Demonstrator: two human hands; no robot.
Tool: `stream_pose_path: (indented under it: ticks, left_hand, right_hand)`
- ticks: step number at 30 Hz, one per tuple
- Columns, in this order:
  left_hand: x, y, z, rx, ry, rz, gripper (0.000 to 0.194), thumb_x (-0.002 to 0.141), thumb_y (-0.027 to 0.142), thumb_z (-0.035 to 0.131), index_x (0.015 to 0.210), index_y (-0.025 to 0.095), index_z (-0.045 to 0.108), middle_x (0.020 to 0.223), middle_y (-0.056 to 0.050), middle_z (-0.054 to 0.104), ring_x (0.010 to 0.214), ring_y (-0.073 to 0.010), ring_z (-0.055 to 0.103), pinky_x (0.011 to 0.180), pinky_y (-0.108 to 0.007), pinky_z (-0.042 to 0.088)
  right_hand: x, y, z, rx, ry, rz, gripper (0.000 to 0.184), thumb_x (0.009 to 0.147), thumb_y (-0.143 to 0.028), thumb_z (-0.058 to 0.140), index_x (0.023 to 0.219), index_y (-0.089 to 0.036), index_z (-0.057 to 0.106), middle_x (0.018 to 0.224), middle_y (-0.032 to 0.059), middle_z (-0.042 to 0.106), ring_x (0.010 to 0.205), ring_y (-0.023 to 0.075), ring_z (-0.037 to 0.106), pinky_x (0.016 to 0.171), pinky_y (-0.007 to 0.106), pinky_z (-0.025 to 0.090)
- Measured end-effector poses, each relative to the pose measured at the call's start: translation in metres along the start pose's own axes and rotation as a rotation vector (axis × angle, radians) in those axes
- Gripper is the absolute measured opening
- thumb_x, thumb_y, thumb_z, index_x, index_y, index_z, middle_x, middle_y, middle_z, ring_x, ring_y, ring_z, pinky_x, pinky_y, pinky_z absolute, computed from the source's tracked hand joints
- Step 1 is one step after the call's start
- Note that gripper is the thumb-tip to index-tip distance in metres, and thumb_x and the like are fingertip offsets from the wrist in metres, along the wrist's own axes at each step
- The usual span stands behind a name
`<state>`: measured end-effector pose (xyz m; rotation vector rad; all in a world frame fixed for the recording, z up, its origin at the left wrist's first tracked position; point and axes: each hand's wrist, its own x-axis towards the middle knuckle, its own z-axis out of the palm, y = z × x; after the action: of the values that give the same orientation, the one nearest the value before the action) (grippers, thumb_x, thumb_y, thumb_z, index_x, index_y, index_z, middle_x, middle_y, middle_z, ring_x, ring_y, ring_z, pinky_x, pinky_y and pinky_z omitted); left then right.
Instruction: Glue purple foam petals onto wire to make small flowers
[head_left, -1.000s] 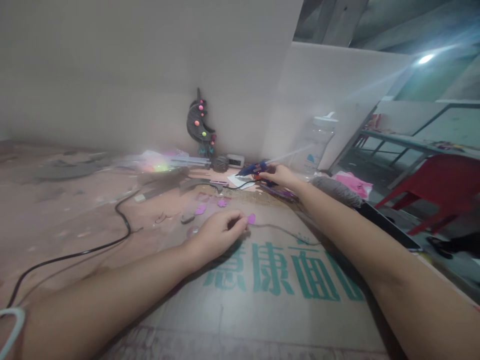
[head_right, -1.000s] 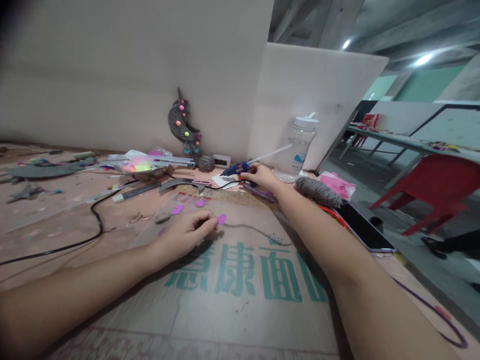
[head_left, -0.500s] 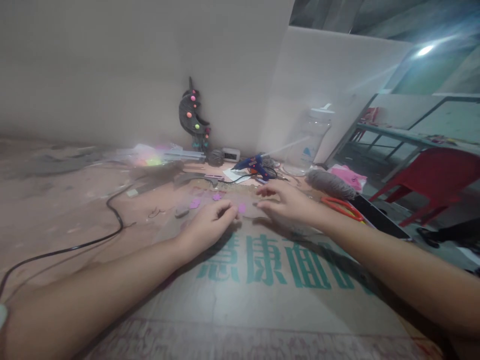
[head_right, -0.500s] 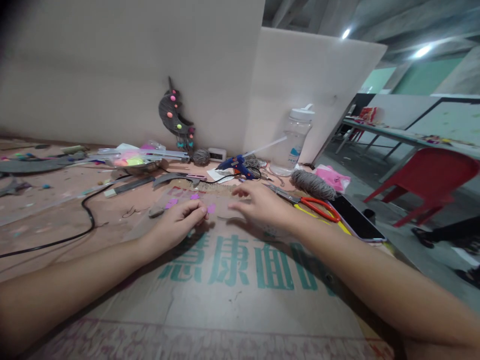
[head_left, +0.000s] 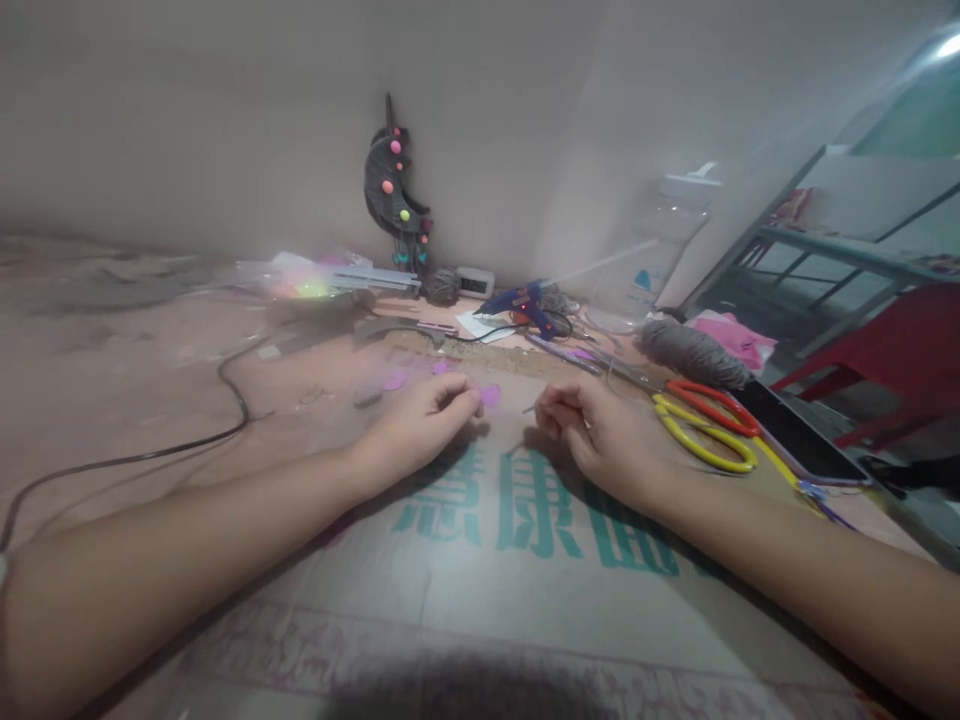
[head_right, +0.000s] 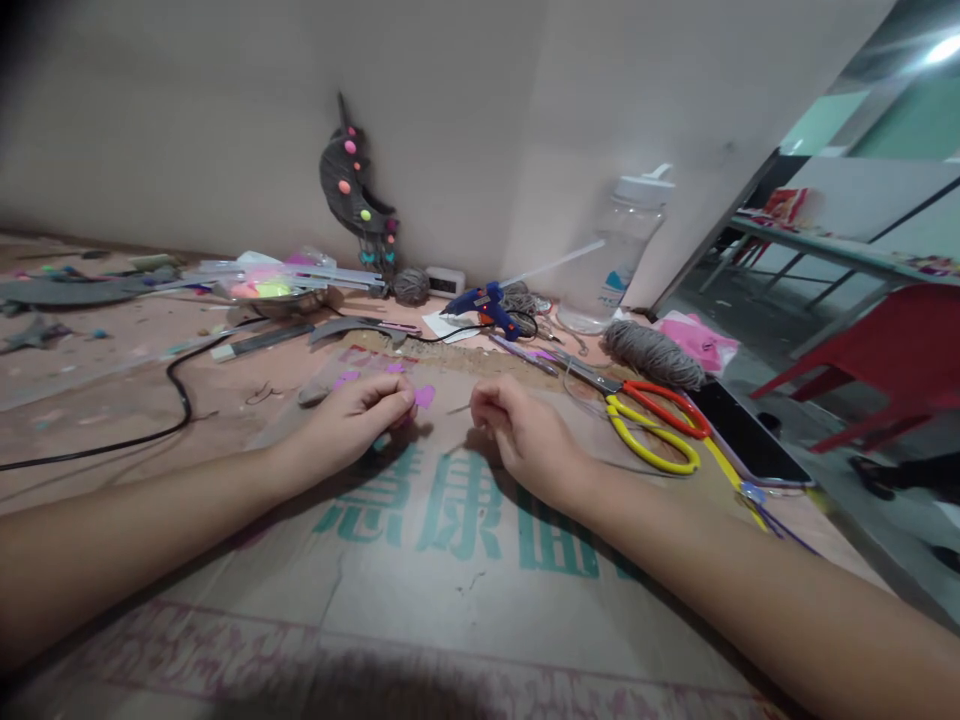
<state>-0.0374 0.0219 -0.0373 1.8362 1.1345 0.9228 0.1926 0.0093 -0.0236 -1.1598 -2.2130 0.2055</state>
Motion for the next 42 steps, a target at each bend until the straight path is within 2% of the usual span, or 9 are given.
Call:
stream_pose_path:
  ticks: [3, 7, 13, 19, 29, 34, 38, 42]
  left_hand:
    - [0.000, 0.000, 0.000, 0.007, -0.015, 0.019, 0.028, 0.092, 0.034, 0.045, 0.069, 0.019, 0.051, 0.066, 0.002, 0.055, 0.067, -0.0145, 0.055, 0.064, -0.026, 0.043]
    - [-0.001, 0.002, 0.001, 0.010, -0.039, 0.035, 0.027, 0.091, 0.033, 0.045, 0.069, 0.018, 0.052, 0.066, 0.001, 0.056, 0.069, -0.0157, 0.059, 0.066, -0.027, 0.045]
    - [-0.001, 0.005, 0.000, 0.141, -0.089, 0.078, 0.025, 0.089, 0.028, 0.044, 0.070, 0.017, 0.057, 0.070, 0.000, 0.061, 0.071, -0.0161, 0.059, 0.065, -0.027, 0.044]
    - [-0.001, 0.006, 0.000, 0.192, -0.125, 0.083, 0.027, 0.090, 0.030, 0.043, 0.073, 0.017, 0.061, 0.075, -0.001, 0.065, 0.076, -0.0170, 0.061, 0.069, -0.028, 0.045]
    - [-0.003, 0.010, -0.001, 0.196, -0.120, 0.082, 0.026, 0.090, 0.029, 0.043, 0.070, 0.017, 0.056, 0.073, -0.001, 0.064, 0.073, -0.0168, 0.061, 0.066, -0.028, 0.043]
    - [-0.003, 0.011, -0.001, 0.188, -0.152, 0.093, 0.025, 0.089, 0.028, 0.043, 0.074, 0.017, 0.059, 0.074, -0.001, 0.064, 0.074, -0.0169, 0.060, 0.067, -0.029, 0.043]
    - [-0.003, 0.009, -0.001, 0.176, -0.127, 0.096, 0.025, 0.090, 0.029, 0.043, 0.070, 0.017, 0.054, 0.071, -0.001, 0.061, 0.073, -0.0169, 0.060, 0.066, -0.028, 0.042]
    - [-0.004, 0.009, -0.002, 0.127, -0.108, 0.104, 0.025, 0.090, 0.027, 0.042, 0.067, 0.018, 0.050, 0.067, 0.001, 0.056, 0.071, -0.0156, 0.059, 0.065, -0.027, 0.041]
  right_hand:
    - [-0.002, -0.001, 0.002, 0.059, 0.029, -0.076, 0.018, 0.093, -0.018, 0.044, 0.104, -0.026, 0.056, 0.085, 0.0003, 0.072, 0.073, 0.0138, 0.067, 0.068, 0.027, 0.052]
    - [0.000, -0.002, 0.002, 0.016, 0.002, -0.156, 0.016, 0.093, -0.020, 0.048, 0.091, -0.025, 0.063, 0.087, 0.0013, 0.073, 0.078, 0.0151, 0.068, 0.072, 0.029, 0.052]
    - [0.002, -0.006, 0.002, -0.038, 0.022, -0.290, 0.015, 0.094, -0.020, 0.050, 0.088, -0.021, 0.063, 0.077, 0.0020, 0.069, 0.069, 0.0131, 0.063, 0.062, 0.024, 0.046]
    - [0.001, -0.004, 0.004, -0.110, 0.111, -0.446, 0.013, 0.093, -0.020, 0.057, 0.090, -0.017, 0.069, 0.068, 0.0007, 0.067, 0.059, 0.0104, 0.058, 0.055, 0.022, 0.039]
    - [0.003, -0.003, 0.003, -0.175, 0.121, -0.417, 0.020, 0.096, -0.024, 0.054, 0.086, -0.018, 0.070, 0.067, 0.0011, 0.067, 0.059, 0.0106, 0.058, 0.056, 0.022, 0.039]
    - [0.002, -0.002, 0.003, -0.226, 0.110, -0.422, 0.019, 0.096, -0.024, 0.053, 0.087, -0.019, 0.070, 0.066, 0.0006, 0.065, 0.059, 0.0112, 0.057, 0.055, 0.023, 0.038]
    - [0.002, -0.001, 0.002, -0.139, 0.101, -0.389, 0.016, 0.095, -0.022, 0.053, 0.088, -0.018, 0.067, 0.072, 0.0016, 0.067, 0.063, 0.0114, 0.059, 0.059, 0.023, 0.041]
    - [0.001, -0.002, 0.002, -0.023, 0.112, -0.256, 0.007, 0.093, -0.016, 0.054, 0.090, -0.019, 0.060, 0.075, -0.0007, 0.068, 0.060, 0.0093, 0.057, 0.056, 0.021, 0.040]
